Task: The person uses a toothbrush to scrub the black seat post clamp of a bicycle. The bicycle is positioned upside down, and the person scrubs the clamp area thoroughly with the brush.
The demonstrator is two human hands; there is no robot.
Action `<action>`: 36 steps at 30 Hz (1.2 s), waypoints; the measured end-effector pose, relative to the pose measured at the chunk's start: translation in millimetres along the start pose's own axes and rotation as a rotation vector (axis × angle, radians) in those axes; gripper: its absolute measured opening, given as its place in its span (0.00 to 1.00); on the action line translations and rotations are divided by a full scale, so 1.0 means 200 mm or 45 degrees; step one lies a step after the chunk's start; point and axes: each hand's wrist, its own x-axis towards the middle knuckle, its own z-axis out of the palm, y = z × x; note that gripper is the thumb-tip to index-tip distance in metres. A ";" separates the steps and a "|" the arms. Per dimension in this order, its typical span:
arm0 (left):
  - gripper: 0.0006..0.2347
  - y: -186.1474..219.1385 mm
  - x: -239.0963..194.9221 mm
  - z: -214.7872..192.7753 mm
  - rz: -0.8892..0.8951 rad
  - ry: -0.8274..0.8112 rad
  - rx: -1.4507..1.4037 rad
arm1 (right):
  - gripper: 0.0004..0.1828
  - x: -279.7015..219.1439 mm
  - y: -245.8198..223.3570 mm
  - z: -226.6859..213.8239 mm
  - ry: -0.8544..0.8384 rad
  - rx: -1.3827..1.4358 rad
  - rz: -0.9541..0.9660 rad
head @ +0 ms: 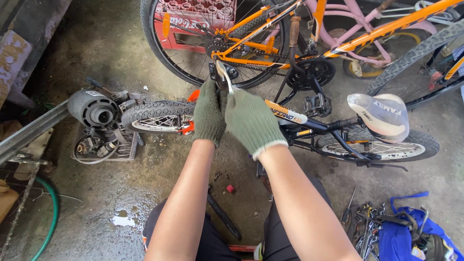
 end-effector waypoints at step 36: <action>0.22 -0.27 0.00 0.17 -0.125 -0.089 -0.029 | 0.21 -0.10 0.03 0.07 -0.076 0.012 0.106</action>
